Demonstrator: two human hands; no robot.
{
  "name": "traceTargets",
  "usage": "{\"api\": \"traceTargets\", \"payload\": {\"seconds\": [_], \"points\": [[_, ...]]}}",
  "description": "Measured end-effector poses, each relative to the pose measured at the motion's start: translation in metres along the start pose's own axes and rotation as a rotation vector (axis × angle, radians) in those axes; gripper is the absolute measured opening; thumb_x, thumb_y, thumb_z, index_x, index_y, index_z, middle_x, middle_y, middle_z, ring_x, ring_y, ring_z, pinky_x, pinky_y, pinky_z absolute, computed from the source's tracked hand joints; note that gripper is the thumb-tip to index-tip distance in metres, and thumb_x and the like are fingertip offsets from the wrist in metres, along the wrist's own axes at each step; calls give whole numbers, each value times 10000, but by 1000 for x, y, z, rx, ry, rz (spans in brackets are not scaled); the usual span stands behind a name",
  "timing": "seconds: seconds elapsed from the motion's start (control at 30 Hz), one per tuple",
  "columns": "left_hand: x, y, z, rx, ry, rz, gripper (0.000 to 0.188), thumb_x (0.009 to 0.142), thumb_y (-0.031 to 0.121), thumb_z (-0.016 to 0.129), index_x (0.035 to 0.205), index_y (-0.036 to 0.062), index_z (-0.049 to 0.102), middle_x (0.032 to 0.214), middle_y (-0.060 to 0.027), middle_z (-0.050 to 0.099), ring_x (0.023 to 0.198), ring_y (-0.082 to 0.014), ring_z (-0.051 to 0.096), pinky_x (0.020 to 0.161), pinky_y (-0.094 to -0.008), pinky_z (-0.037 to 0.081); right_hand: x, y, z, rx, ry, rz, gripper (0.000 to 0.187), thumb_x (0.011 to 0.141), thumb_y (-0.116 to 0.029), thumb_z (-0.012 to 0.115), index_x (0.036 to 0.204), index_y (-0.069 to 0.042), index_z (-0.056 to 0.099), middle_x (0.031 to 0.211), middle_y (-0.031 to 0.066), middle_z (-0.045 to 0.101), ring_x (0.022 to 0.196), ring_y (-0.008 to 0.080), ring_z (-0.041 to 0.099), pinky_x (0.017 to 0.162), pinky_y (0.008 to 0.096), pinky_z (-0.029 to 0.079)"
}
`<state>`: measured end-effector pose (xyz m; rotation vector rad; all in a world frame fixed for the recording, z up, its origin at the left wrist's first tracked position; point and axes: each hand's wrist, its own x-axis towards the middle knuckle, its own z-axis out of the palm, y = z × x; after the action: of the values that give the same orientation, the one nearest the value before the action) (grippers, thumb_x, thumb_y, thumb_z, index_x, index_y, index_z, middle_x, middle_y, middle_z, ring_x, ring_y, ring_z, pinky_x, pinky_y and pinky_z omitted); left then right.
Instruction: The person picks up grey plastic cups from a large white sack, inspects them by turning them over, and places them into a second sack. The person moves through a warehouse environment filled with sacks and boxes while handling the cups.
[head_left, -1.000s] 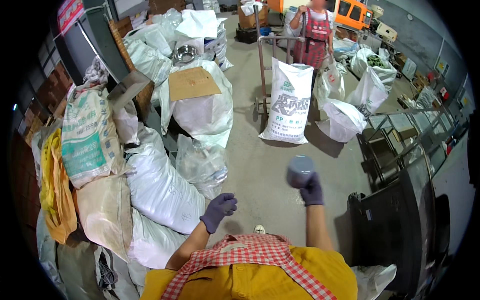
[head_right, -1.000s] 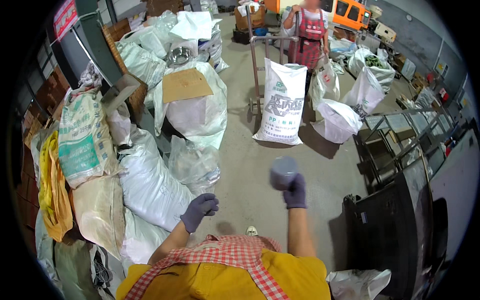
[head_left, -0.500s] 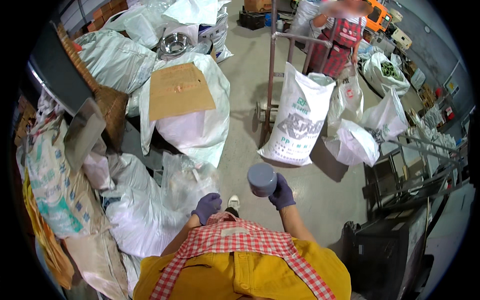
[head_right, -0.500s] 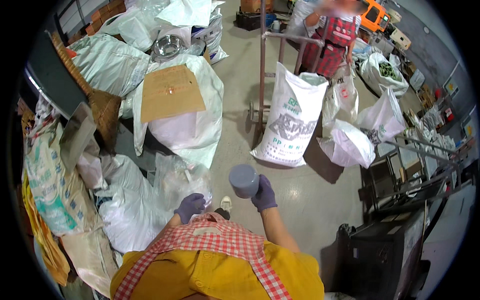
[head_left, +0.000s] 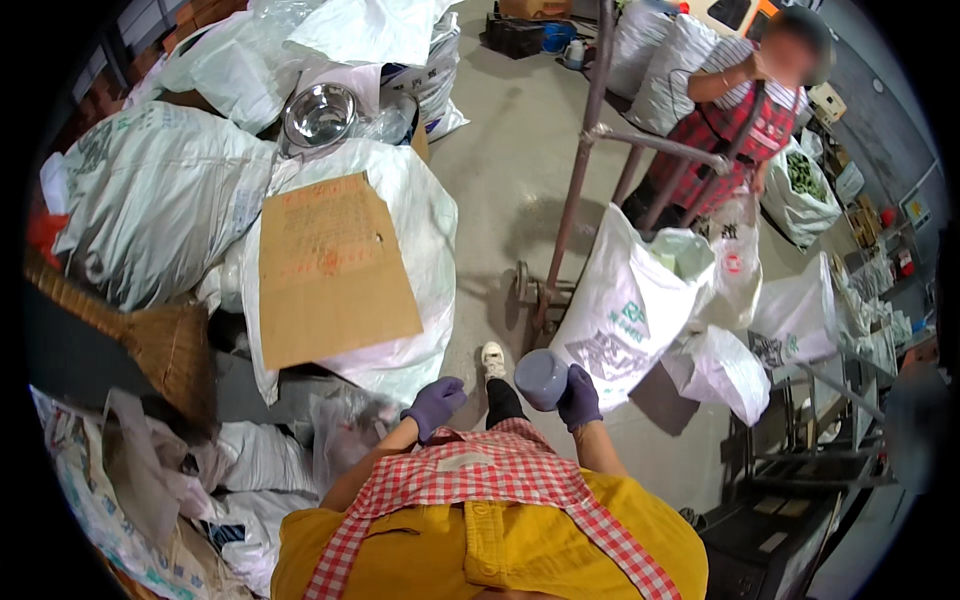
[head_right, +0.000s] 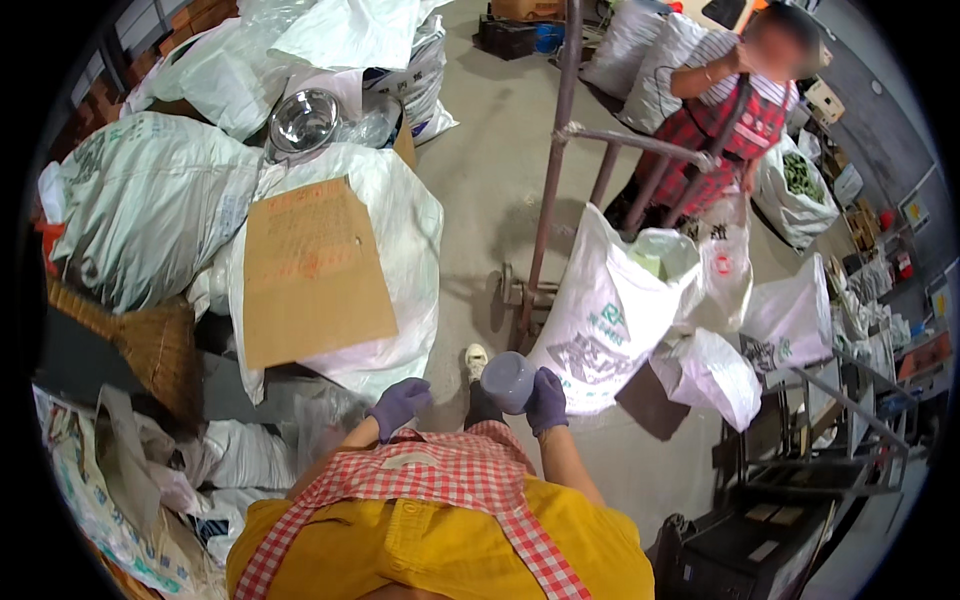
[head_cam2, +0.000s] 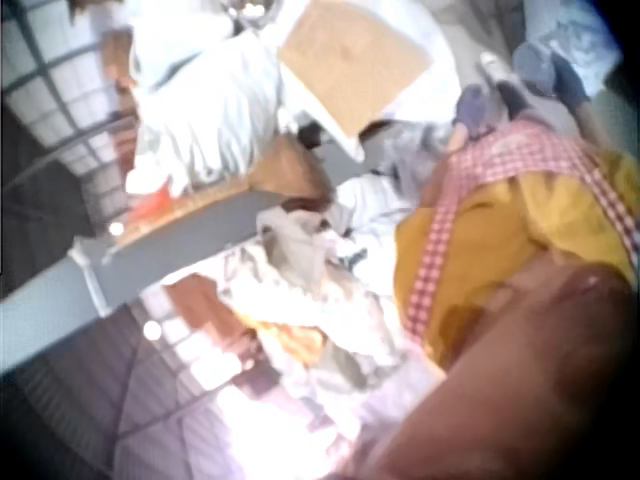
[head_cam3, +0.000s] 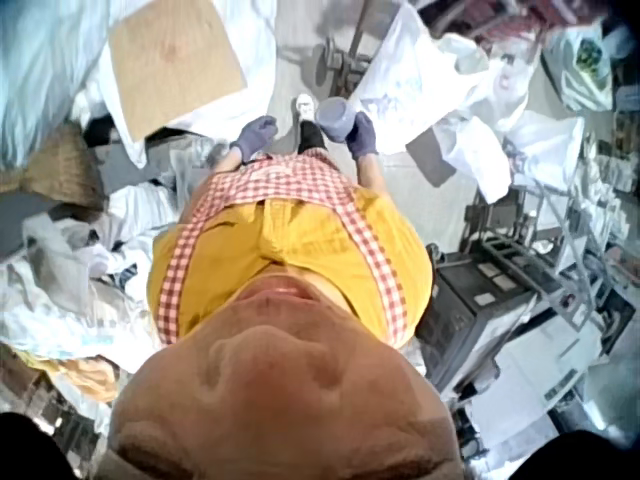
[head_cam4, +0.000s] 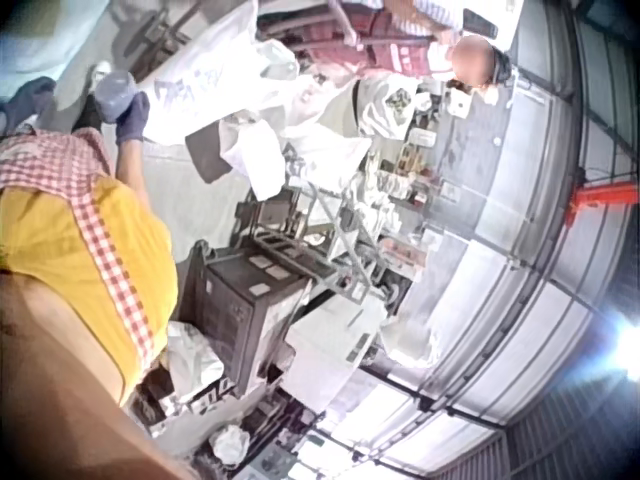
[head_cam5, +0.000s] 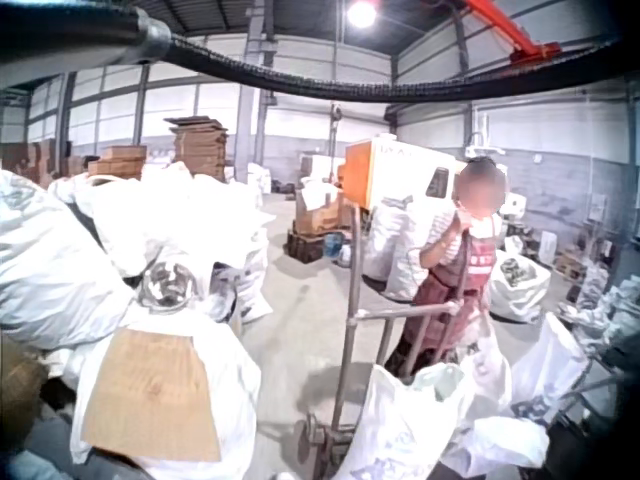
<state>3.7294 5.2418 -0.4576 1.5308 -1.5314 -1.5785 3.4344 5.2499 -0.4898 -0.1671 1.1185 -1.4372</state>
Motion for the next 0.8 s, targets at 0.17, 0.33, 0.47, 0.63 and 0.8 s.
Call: {"api": "traceTargets", "payload": {"seconds": [0.17,0.33,0.47,0.63,0.8], "points": [[117,25,-50,77,89,-125,346,766,226,588,1034,11,548,961,-124,605,889,-194,574,789,-288,443,137,-34,100,-141,-139,1,217,856,-141,493,1049,-43,481,876,60,546,815,182,545,713,318,468],[200,89,-92,-136,258,-37,307,789,223,580,1008,9,561,910,-110,615,831,-175,575,760,-280,449,269,-80,238,-376,-275,-1,303,837,-139,529,1111,-16,490,943,71,562,837,162,529,739,267,440],[275,114,-130,-19,219,-9,300,800,253,575,1011,39,566,944,-107,604,844,-197,570,770,-289,443,375,-105,333,-301,-284,-16,292,849,-153,520,1115,-41,478,942,85,559,840,195,538,737,292,452],[414,132,-167,155,63,68,340,774,281,580,1015,40,570,987,-124,595,892,-219,568,788,-300,436,545,-127,391,-310,-376,-29,89,823,-123,455,820,-80,534,746,52,517,688,153,500,612,310,429],[565,217,-214,63,53,173,398,776,273,570,1086,25,535,1045,-142,582,949,-233,565,820,-311,434,688,-182,391,-684,-149,-275,116,794,-109,462,753,-83,567,686,39,522,650,171,506,609,301,439]]}}
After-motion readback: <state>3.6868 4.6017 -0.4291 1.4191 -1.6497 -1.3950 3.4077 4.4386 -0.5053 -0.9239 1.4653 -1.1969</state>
